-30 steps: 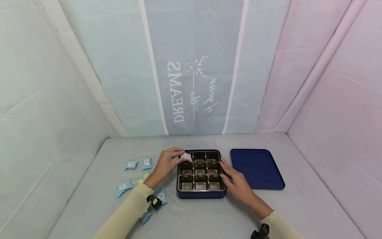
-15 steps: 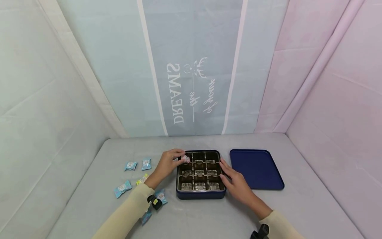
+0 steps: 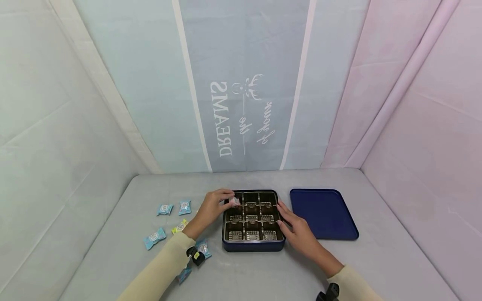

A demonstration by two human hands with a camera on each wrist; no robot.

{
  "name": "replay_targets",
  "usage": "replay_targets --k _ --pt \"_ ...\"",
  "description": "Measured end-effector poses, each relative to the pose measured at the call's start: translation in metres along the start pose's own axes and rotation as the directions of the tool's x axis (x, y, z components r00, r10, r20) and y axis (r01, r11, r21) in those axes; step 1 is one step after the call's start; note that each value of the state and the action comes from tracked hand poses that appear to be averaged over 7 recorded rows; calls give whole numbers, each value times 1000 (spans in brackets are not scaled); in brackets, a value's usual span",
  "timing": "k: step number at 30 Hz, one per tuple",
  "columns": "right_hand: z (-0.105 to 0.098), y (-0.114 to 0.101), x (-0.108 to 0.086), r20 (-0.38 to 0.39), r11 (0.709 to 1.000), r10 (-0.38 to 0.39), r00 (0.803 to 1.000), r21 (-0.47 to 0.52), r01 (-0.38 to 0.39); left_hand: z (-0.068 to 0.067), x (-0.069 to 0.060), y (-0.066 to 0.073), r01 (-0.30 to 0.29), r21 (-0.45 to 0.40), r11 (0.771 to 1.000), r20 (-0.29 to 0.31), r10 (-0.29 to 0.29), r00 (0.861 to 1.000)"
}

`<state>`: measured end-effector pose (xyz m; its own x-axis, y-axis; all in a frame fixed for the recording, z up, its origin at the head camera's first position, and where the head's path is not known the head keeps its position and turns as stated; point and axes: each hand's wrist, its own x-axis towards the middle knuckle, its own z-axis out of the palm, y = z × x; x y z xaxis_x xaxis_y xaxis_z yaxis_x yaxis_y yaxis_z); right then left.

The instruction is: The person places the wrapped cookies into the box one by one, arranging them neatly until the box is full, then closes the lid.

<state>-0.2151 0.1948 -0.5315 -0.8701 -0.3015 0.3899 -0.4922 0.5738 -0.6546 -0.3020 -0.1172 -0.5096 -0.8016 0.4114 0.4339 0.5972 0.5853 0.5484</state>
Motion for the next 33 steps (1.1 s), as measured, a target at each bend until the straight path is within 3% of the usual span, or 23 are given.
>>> replay_targets --k 10,18,33 --pt "12 2 -8 -36 998 -18 999 -62 16 4 -5 -7 -26 29 999 13 26 1000" --pt "24 4 -15 -59 998 -30 998 -53 27 8 -13 -15 -60 35 998 5 60 998" --pt "23 3 -16 -53 998 -16 998 -64 13 9 -14 -15 -67 29 997 -1 67 998"
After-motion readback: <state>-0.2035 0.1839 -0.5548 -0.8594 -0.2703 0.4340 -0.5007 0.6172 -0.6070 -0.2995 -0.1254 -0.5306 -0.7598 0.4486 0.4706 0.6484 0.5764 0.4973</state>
